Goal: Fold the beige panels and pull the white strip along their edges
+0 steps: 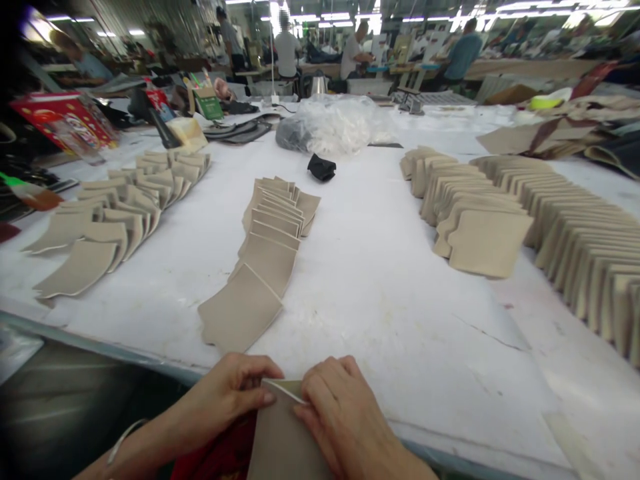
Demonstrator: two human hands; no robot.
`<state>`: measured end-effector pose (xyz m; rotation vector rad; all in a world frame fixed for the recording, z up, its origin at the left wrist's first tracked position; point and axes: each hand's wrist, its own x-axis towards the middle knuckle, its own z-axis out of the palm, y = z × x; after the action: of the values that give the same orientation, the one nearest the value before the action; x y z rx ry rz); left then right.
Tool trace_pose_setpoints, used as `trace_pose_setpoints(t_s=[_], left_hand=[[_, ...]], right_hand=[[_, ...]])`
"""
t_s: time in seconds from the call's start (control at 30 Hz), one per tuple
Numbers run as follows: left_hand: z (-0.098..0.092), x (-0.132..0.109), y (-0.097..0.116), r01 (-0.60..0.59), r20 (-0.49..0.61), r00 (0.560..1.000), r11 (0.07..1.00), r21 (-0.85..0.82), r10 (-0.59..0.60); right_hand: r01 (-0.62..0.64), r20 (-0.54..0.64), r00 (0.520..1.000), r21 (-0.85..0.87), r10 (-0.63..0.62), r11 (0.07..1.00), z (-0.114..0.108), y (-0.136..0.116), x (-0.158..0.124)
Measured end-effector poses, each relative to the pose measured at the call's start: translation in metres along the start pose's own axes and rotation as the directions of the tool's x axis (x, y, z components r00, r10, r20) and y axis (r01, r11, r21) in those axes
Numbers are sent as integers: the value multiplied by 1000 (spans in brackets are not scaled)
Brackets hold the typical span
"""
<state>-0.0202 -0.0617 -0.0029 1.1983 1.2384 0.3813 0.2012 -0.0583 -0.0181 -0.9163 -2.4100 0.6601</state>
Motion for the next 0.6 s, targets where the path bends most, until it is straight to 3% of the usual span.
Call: trace_pose_setpoints(t_s=[0.13, 0.23, 0.33, 0.47, 0.6], left_hand=[[-24, 10, 36, -44, 76, 996, 998, 55, 40], [-34, 9, 52, -65, 138, 989, 993, 100, 51], [-21, 5, 36, -10, 179, 984, 988, 152, -17], [3, -5, 3, 39, 130, 989, 979, 202, -67], [8, -10, 0, 28, 143, 988, 980, 195, -57]], right_hand=[[40, -34, 998, -84, -43, 996, -24, -8, 27], [-20, -29, 999, -97, 17, 995, -30, -13, 33], [-74, 28, 997, -46, 75, 996, -9, -12, 15], [-47, 9, 999, 3, 47, 999, 25, -7, -18], [19, -76, 997, 41, -16, 999, 29, -7, -22]])
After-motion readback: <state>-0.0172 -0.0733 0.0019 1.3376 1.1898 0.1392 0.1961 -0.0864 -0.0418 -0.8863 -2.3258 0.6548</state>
